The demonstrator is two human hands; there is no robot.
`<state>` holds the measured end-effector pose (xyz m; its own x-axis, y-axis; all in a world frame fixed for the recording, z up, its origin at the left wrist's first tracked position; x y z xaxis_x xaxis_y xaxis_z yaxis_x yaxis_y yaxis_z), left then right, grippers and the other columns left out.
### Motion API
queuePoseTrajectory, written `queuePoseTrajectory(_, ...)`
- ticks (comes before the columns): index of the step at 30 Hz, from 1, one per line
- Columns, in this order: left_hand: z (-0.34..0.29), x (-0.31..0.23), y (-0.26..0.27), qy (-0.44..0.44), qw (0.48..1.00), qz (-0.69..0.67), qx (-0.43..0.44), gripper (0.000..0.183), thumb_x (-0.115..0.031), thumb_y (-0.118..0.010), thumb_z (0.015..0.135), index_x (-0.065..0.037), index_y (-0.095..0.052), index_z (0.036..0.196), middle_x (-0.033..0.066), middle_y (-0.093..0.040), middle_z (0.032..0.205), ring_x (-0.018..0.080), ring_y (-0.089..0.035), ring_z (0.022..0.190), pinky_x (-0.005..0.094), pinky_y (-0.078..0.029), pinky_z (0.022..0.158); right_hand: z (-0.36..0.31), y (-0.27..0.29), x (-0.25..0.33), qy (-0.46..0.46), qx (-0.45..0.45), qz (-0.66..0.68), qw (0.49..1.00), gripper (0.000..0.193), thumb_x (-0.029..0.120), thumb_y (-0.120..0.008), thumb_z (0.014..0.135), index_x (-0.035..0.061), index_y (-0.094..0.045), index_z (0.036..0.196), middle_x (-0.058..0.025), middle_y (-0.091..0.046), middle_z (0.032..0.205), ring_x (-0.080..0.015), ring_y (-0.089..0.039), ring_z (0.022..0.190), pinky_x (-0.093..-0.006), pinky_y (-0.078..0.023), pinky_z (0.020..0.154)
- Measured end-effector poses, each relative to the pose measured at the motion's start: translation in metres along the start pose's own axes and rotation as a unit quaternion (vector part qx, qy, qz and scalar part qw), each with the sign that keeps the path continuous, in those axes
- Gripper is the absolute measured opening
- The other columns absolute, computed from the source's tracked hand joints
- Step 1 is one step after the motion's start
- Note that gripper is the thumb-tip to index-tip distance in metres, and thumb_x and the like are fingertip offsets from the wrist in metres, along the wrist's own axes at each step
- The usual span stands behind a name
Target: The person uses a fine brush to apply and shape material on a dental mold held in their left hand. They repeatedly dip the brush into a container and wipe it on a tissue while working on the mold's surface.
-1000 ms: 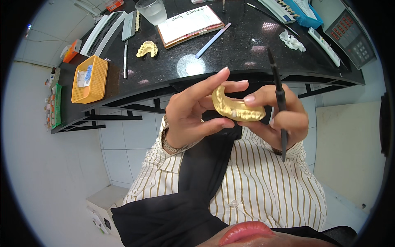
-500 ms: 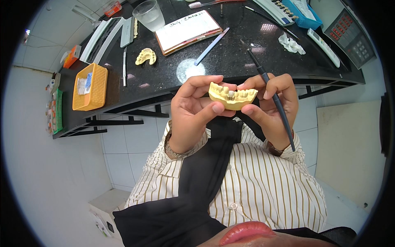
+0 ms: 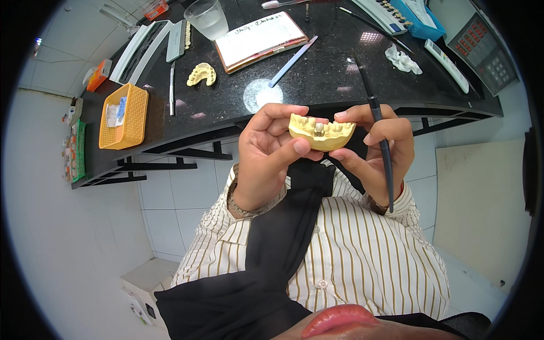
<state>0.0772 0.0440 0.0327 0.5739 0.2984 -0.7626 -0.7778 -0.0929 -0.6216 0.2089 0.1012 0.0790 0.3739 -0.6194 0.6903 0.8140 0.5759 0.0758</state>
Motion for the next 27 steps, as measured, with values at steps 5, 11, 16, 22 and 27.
queuePoseTrajectory(5,-0.001,-0.001,-0.002,-0.011,1.000,0.002,0.014,0.037,0.002,-0.064,0.078,0.003,-0.048,0.112,0.0187,-0.061,0.104,0.0210,-0.064,0.091,0.0284,-0.056,0.071,0.000,0.001,0.007,0.048,-0.007,-0.035,0.998,0.036,0.009,-0.078,0.069,0.0069,-0.046,0.084,-0.0170,-0.064,0.095,-0.0210,-0.065,0.084,-0.0269,-0.053,0.065)
queuePoseTrajectory(11,-0.002,-0.001,-0.005,-0.009,0.999,0.004,0.037,0.040,0.004,-0.066,0.075,0.003,-0.049,0.111,0.0117,-0.061,0.100,0.0172,-0.062,0.091,0.0279,-0.055,0.073,-0.002,0.000,0.008,0.036,0.000,-0.029,0.999,0.035,0.010,-0.077,0.069,0.0070,-0.046,0.084,-0.0172,-0.064,0.094,-0.0208,-0.066,0.081,-0.0266,-0.053,0.064)
queuePoseTrajectory(16,-0.004,-0.004,-0.009,-0.023,0.997,0.031,0.064,0.035,0.003,-0.066,0.075,0.004,-0.054,0.108,0.0108,-0.059,0.103,0.0164,-0.060,0.094,0.0277,-0.054,0.077,-0.003,-0.001,0.009,0.041,0.005,-0.013,0.999,0.035,0.009,-0.077,0.069,0.0074,-0.045,0.084,-0.0173,-0.064,0.094,-0.0213,-0.066,0.081,-0.0270,-0.054,0.065)
queuePoseTrajectory(22,-0.004,-0.009,-0.015,-0.051,0.994,0.049,0.080,0.028,-0.001,-0.067,0.077,0.004,-0.057,0.103,0.0106,-0.056,0.101,0.0182,-0.060,0.092,0.0291,-0.055,0.076,-0.004,-0.003,0.007,0.028,0.010,0.011,0.999,0.035,0.010,-0.076,0.070,0.0075,-0.045,0.084,-0.0166,-0.064,0.094,-0.0242,-0.066,0.087,-0.0286,-0.055,0.067)
queuePoseTrajectory(27,-0.004,-0.010,-0.016,-0.055,0.993,0.064,0.083,0.027,-0.002,-0.066,0.077,0.004,-0.057,0.102,0.0100,-0.054,0.098,0.0186,-0.060,0.090,0.0295,-0.056,0.075,-0.005,-0.004,0.005,0.020,0.010,0.017,1.000,0.034,0.010,-0.076,0.070,0.0075,-0.045,0.084,-0.0165,-0.064,0.094,-0.0243,-0.066,0.087,-0.0293,-0.055,0.067)
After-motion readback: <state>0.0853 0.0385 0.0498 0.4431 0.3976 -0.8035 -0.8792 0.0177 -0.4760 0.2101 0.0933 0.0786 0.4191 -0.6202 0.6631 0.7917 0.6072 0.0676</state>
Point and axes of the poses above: each hand's wrist, its own z-axis towards the middle knuckle, its own y-axis out of the back of the hand, x = y × z, the point moved 9 cm from there along z, towards the middle knuckle
